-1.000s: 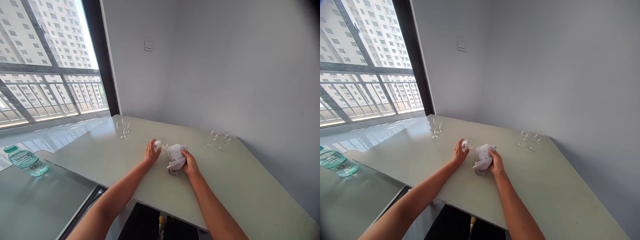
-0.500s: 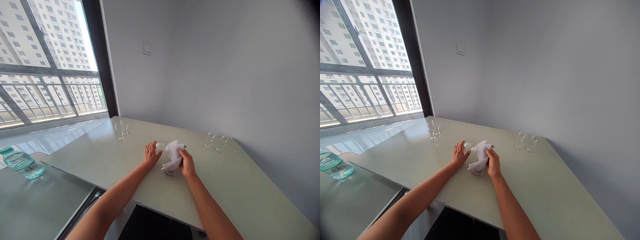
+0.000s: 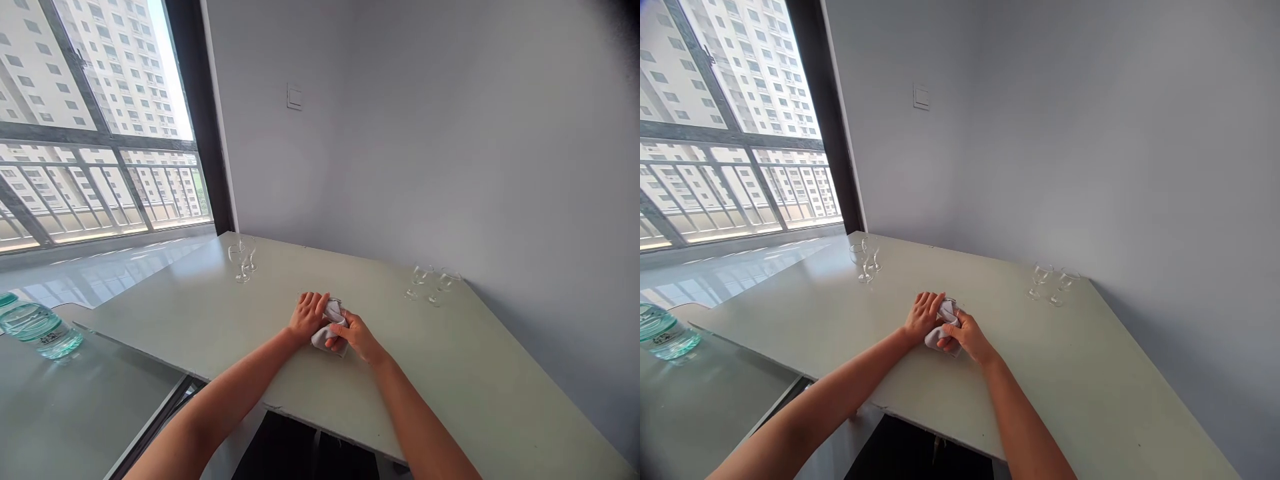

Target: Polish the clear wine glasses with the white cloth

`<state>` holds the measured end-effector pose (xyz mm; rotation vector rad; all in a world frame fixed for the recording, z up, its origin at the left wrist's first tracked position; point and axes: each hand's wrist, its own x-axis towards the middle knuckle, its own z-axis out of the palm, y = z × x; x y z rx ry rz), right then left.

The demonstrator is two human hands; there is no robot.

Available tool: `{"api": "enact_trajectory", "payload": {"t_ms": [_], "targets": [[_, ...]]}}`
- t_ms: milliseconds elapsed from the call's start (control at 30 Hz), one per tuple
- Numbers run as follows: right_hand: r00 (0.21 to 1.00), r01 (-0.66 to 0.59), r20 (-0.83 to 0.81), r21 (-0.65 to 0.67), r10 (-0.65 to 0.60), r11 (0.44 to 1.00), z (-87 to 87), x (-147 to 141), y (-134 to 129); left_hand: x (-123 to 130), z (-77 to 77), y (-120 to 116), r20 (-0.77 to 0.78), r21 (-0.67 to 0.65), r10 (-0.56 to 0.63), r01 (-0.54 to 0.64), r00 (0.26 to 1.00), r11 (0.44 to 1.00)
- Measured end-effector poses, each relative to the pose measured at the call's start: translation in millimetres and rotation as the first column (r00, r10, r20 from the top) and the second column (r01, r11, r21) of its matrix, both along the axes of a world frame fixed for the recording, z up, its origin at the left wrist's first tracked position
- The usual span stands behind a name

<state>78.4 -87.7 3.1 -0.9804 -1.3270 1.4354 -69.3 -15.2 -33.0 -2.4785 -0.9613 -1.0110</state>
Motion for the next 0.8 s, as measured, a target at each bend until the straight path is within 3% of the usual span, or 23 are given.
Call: {"api": "enact_trajectory", "payload": {"t_ms": [133,400,567,667,800], "targets": [[0.988,0.137,-0.067,-0.033,-0.139,0.99,-9.2,-4,8,3,-0.3,0,-0.025,-0.061,0.015,-0.016,1.0,0.998],[0.979,0.193,-0.062,-0.058,-0.197,0.979,-18.3,-2,17,7,1.1,4,-0.057,-0.102,-0.013,0.007,0.998,0.995],[0.982,0.167,-0.068,-0.108,-0.175,0.98,-16.2,-1,17,6,2.1,5,-0.065,-0.084,-0.03,0.024,0.997,0.996],[0.995,0.09,-0.042,-0.083,-0.093,0.993,-10.0,4,13,3,4.4,3,-0.065,-0.097,-0.047,0.04,0.997,0.994],[0.997,-0.006,0.076,-0.021,0.007,1.0,-3.3,11,6,-5,12.5,2,-0.08,-0.275,-0.123,0.096,0.989,0.957]]}}
